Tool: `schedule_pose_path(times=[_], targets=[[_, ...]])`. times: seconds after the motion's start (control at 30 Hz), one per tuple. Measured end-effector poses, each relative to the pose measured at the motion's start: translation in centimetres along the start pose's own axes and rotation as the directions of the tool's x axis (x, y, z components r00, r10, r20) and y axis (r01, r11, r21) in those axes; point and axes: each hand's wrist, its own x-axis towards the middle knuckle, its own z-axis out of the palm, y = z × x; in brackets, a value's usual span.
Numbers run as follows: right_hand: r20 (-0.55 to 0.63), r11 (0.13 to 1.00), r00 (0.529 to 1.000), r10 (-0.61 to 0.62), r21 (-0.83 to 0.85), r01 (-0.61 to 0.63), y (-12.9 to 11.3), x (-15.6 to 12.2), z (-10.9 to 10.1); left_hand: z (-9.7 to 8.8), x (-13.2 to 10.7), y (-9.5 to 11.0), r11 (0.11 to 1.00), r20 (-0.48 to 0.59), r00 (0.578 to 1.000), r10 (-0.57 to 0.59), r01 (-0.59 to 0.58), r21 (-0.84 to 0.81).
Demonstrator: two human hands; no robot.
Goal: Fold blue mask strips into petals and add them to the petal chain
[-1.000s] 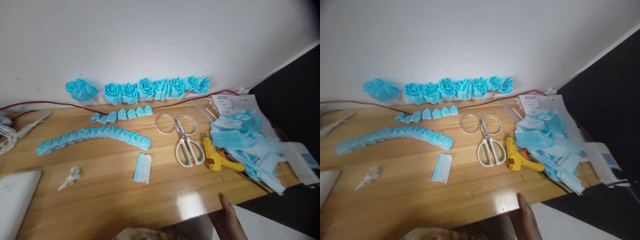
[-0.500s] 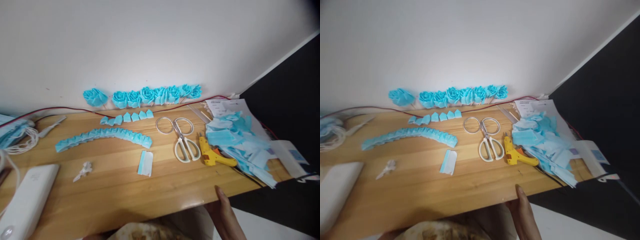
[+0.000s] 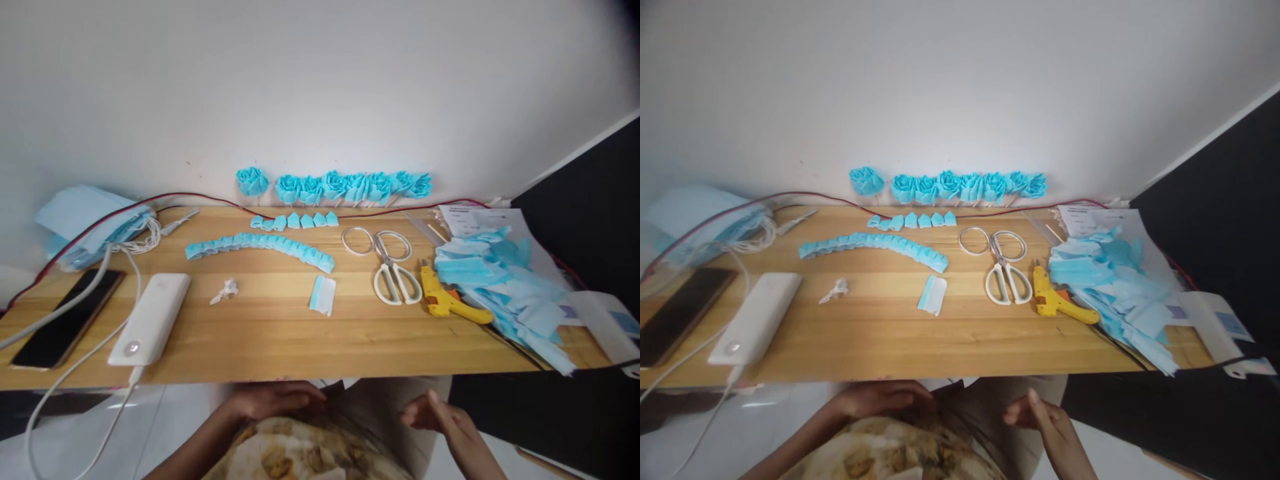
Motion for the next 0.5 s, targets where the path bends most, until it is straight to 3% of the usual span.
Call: schedule_pose_path(times=[0.1,0.23,0.4,0.5], targets=[[0.079,0.976,0.985,-0.152,-0.146,0.163,-2.2,-1.1,0.9,0.3,-3.2,0.0,0.997,-0.042,0.997,-0.069,0.067,-0.039],[0.231,0.917,0.919,-0.32,-0.168,0.361,-6.1,-1.0,2.9,0.2,-5.9,4.7,0.998,-0.08,0.996,0.044,-0.04,0.055],[0.33,0.757,0.764,-0.555,-0.182,0.628,-11.4,-0.3,6.1,-0.3,-6.1,12.0,0.928,-0.116,0.952,0.283,-0.241,0.283],[0.386,0.658,0.659,-0.645,-0.158,0.737,-14.3,0.7,7.8,-1.1,-5.3,14.5,0.878,-0.258,0.913,0.315,-0.177,0.444]])
